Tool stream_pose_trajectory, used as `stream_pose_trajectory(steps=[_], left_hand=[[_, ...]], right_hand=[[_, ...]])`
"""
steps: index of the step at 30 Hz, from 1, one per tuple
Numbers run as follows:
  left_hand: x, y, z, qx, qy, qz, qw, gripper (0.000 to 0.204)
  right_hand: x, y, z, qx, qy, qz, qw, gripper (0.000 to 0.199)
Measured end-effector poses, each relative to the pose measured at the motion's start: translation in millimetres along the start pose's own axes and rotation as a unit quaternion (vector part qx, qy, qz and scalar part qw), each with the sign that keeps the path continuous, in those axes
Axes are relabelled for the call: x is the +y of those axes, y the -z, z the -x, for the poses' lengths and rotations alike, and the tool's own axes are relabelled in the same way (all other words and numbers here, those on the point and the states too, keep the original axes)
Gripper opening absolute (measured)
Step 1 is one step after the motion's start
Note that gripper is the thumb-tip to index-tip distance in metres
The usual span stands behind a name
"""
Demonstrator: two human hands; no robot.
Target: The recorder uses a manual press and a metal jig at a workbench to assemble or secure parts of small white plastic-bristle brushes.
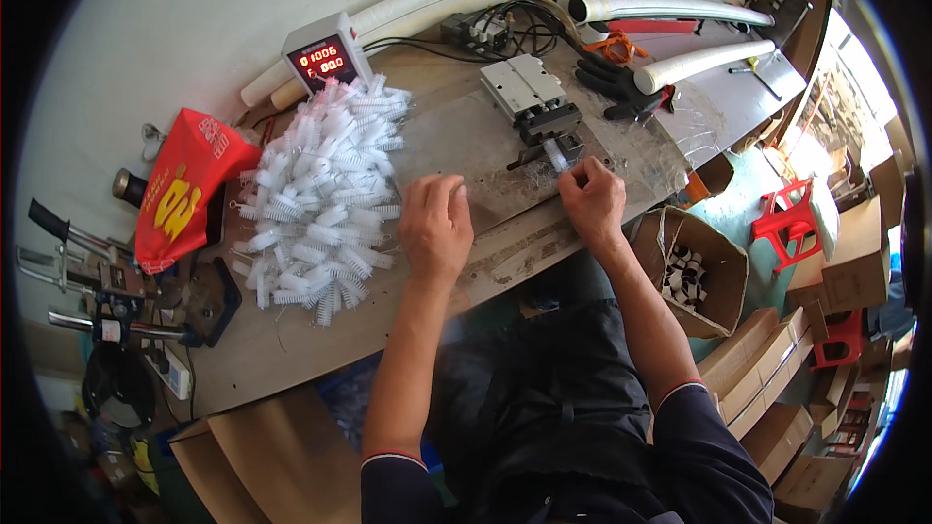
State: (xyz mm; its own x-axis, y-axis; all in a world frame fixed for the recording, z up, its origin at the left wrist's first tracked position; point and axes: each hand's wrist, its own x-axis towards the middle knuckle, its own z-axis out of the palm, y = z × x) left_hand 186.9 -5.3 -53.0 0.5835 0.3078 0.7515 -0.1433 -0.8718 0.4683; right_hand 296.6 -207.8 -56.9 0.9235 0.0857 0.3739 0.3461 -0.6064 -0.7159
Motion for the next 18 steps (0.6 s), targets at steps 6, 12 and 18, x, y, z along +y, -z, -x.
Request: stream_pose_trajectory(steps=[6, 12, 18], left_hand=[[3.6, -2.3, 1.5, -0.022, 0.026, 0.0, 0.999, 0.017], [2.8, -2.8, 2.4, -0.036, 0.018, -0.019, 0.999, 0.012], [5.0, -1.8, 2.0, -0.047, 0.0, -0.034, 0.998, 0.012]], right_hand=[[-2.9, 1.0, -2.1, -0.014, -0.02, -0.014, 1.0, 0.02], [0.4, 2.3, -1.0, -0.012, -0.01, -0.017, 1.0, 0.023], [-0.1, 4.0, -0.3, -0.01, -0.011, -0.032, 0.999, 0.023]])
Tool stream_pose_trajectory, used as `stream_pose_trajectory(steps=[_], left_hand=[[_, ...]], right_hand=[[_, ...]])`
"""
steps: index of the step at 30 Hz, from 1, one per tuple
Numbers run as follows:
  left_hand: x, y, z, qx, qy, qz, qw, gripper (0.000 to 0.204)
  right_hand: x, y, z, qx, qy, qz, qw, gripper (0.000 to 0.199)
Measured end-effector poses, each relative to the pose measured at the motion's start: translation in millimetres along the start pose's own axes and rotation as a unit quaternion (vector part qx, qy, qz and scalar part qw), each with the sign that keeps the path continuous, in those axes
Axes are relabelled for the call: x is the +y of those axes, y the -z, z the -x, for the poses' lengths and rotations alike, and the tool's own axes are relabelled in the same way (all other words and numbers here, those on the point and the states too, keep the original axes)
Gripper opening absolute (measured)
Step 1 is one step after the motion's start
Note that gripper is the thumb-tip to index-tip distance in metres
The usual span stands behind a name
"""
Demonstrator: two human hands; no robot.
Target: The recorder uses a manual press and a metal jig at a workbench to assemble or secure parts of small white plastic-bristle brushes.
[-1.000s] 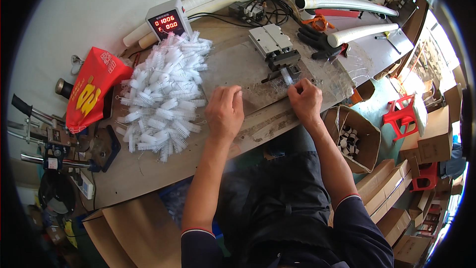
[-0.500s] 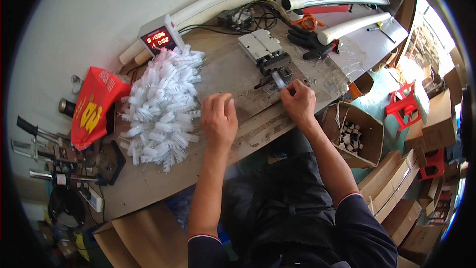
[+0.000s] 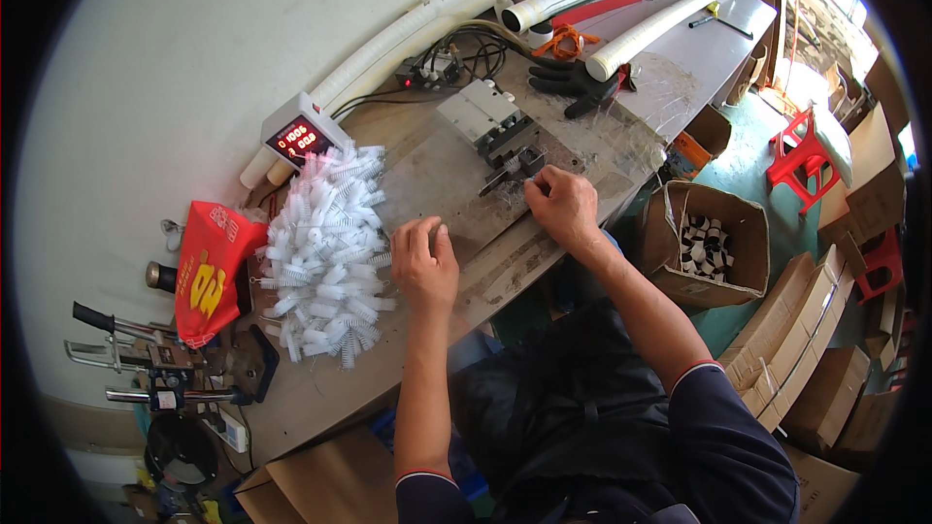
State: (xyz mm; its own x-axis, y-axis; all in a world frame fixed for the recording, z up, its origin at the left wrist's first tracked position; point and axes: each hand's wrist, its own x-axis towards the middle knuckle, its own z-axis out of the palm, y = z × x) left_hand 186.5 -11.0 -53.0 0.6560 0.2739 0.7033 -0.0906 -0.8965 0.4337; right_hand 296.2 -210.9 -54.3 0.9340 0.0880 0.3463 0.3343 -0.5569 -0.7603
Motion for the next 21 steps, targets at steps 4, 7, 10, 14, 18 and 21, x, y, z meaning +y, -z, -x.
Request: stream_pose_trajectory(steps=[4, 7, 10, 14, 18, 21], left_hand=[[8, -2, -4, -0.034, 0.007, -0.009, 0.999, 0.017], [18, -7, -9, -0.075, 0.028, 0.004, 0.997, 0.02], [35, -25, -22, -0.088, 0.014, 0.01, 0.996, 0.022], [46, -48, -34, -0.128, 0.004, -0.033, 0.991, 0.023], [34, -59, -36, -0.138, -0.019, -0.034, 0.99, 0.018], [34, -56, -34, -0.094, -0.033, -0.009, 0.995, 0.013]], right_hand=[[0, 3, -2, -0.005, 0.007, 0.001, 1.0, 0.023], [0, 3, -2, -0.009, 0.006, -0.005, 1.0, 0.023], [2, 5, -3, -0.009, 0.005, -0.018, 1.0, 0.022], [1, 7, -1, -0.007, 0.002, -0.016, 1.0, 0.022], [2, 2, -2, 0.001, 0.009, -0.028, 1.0, 0.022], [3, 5, -2, 0.004, 0.009, -0.038, 0.999, 0.022]])
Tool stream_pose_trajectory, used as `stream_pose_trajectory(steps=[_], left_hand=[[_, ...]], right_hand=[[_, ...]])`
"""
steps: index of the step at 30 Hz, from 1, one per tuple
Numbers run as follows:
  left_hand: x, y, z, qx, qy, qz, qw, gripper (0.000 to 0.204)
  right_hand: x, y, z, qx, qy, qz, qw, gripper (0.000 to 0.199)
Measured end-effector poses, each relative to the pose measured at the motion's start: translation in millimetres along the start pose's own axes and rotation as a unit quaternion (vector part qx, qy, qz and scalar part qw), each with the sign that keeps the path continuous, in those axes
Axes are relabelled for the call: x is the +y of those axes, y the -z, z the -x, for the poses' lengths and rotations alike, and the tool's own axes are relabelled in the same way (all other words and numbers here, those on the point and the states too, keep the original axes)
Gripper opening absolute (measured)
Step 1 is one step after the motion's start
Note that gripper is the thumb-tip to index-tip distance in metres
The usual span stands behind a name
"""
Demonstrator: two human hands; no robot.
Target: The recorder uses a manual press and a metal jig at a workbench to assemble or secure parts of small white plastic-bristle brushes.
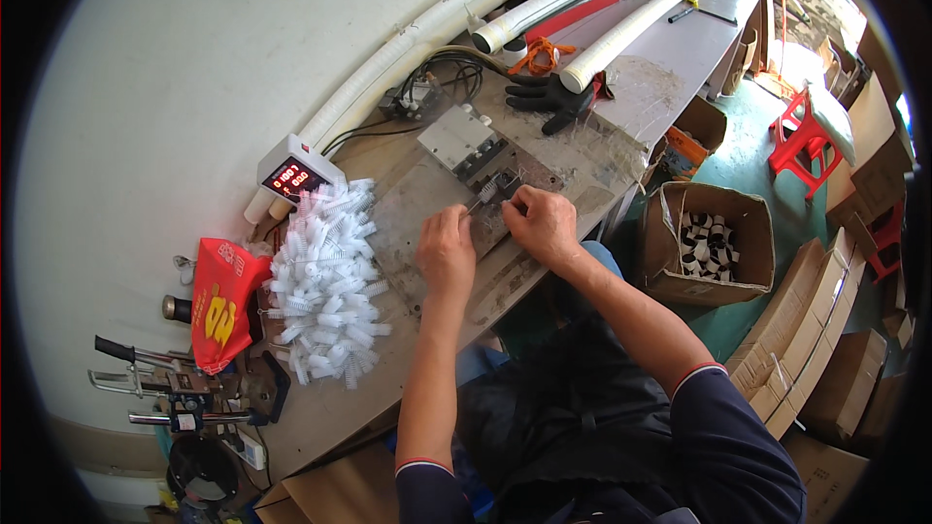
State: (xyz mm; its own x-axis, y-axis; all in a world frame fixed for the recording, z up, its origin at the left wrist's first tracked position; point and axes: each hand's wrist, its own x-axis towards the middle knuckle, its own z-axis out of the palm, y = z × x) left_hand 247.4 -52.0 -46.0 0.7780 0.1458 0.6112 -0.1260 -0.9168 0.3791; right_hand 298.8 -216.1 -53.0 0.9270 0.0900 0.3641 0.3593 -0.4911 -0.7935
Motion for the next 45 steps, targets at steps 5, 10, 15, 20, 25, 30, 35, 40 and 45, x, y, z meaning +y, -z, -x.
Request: stream_pose_trajectory(steps=[5, 10, 15, 20, 25, 30, 35, 40, 45], left_hand=[[5, 20, 18, 0.003, 0.032, 0.015, 0.999, 0.014], [8, 32, 30, -0.023, 0.113, 0.083, 0.99, 0.009], [3, 25, 37, -0.045, 0.114, 0.086, 0.989, 0.012], [7, 18, 39, -0.042, 0.1, 0.082, 0.991, 0.013], [-5, 21, 44, -0.022, 0.089, 0.071, 0.993, 0.01], [7, 19, 34, 0.028, -0.013, 0.064, 0.998, 0.007], [4, 29, 44, 0.039, -0.079, -0.002, 0.996, 0.011], [9, 54, 59, 0.176, -0.028, 0.051, 0.983, 0.01], [-8, 103, 109, 0.272, 0.036, 0.031, 0.961, 0.012]], right_hand=[[3, -1, 0, 0.008, 0.003, -0.011, 1.0, 0.019], [-1, 2, 3, -0.027, 0.026, -0.1, 0.994, 0.018], [2, 5, 2, -0.075, 0.025, -0.162, 0.984, 0.027], [10, 14, 0, -0.116, 0.03, -0.215, 0.969, 0.026], [11, -7, -1, -0.131, 0.047, -0.257, 0.956, 0.021], [14, 3, -2, -0.145, 0.003, -0.249, 0.958, 0.015], [-5, 3, 4, -0.211, 0.03, -0.234, 0.949, 0.013], [-2, -5, 12, -0.16, 0.067, -0.195, 0.965, 0.015], [-23, -24, 34, -0.131, 0.225, -0.158, 0.952, 0.006]])
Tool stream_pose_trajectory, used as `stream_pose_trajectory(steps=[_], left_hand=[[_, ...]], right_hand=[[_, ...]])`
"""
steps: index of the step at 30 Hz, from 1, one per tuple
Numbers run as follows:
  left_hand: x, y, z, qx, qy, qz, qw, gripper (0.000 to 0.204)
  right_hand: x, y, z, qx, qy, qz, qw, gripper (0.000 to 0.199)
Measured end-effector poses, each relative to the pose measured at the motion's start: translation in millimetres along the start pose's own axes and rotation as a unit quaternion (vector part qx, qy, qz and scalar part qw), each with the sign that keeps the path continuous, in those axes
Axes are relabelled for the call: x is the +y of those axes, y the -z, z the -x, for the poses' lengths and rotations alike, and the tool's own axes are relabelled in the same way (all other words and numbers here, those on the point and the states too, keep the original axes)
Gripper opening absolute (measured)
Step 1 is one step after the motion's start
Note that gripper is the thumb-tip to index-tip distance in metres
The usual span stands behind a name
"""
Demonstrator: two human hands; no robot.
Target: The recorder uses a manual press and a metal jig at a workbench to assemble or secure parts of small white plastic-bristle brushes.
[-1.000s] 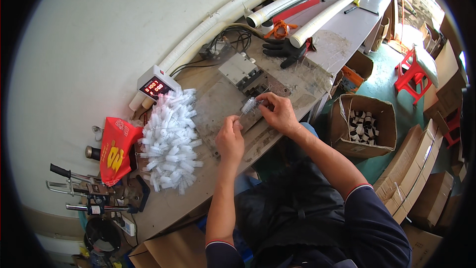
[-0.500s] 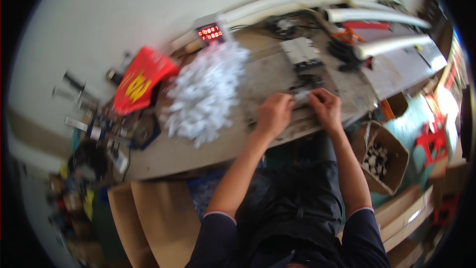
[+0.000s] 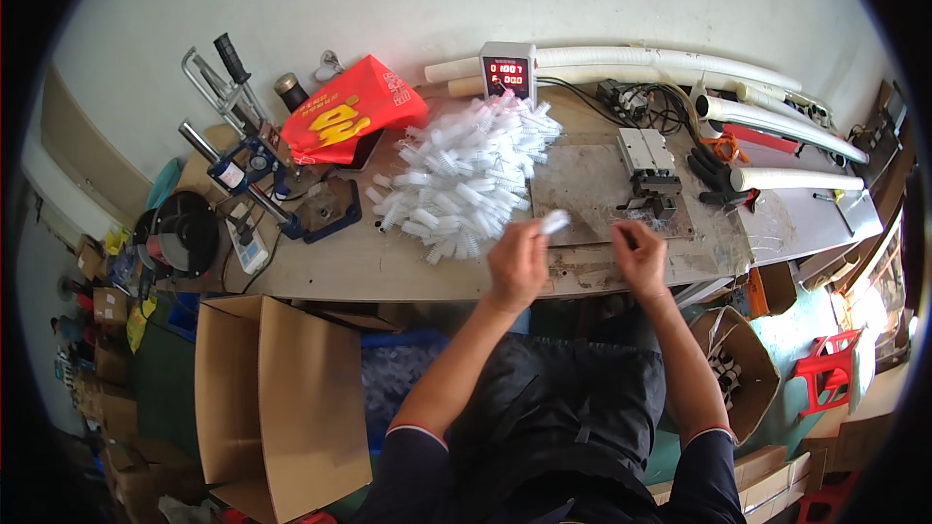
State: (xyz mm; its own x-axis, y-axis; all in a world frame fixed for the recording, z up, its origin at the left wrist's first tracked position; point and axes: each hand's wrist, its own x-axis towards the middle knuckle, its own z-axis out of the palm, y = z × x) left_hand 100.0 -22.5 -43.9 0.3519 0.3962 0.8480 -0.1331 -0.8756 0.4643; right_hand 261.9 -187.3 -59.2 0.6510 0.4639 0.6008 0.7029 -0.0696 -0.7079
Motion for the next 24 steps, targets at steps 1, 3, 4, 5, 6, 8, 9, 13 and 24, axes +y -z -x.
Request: stream_pose_trajectory(steps=[1, 3, 4, 5, 6, 8, 9, 13, 24], left_hand=[[-10, 15, 4, 0.014, 0.024, -0.029, 0.999, 0.013], [-35, 42, 12, 0.07, 0.084, -0.068, 0.992, 0.013], [-43, 52, 12, 0.071, 0.083, -0.068, 0.992, 0.013], [-51, 61, 13, 0.092, 0.099, -0.071, 0.988, 0.014], [-56, 67, 15, 0.115, 0.114, -0.076, 0.984, 0.016], [-66, 69, 22, 0.127, 0.169, -0.055, 0.976, 0.016], [-70, 70, 24, 0.137, 0.227, -0.031, 0.964, 0.016], [-66, 64, 15, 0.103, 0.201, -0.04, 0.973, 0.015], [-71, 69, 16, 0.066, 0.188, -0.062, 0.978, 0.015]], right_hand=[[-13, -15, -2, -0.008, 0.024, 0.004, 1.0, 0.01], [-45, -48, -7, -0.046, 0.027, 0.002, 0.999, 0.018], [-60, -61, -12, -0.073, 0.007, -0.001, 0.997, 0.021], [-67, -75, -16, -0.072, 0.008, 0.0, 0.997, 0.021], [-72, -92, -21, -0.081, -0.001, -0.003, 0.997, 0.026], [-79, -119, -30, -0.09, -0.006, -0.006, 0.996, 0.031], [-81, -132, -33, -0.099, -0.032, -0.025, 0.994, 0.029], [-68, -155, -41, -0.038, -0.02, -0.087, 0.995, 0.024], [-100, -17, -64, -0.039, -0.033, 0.087, 0.995, 0.014]])
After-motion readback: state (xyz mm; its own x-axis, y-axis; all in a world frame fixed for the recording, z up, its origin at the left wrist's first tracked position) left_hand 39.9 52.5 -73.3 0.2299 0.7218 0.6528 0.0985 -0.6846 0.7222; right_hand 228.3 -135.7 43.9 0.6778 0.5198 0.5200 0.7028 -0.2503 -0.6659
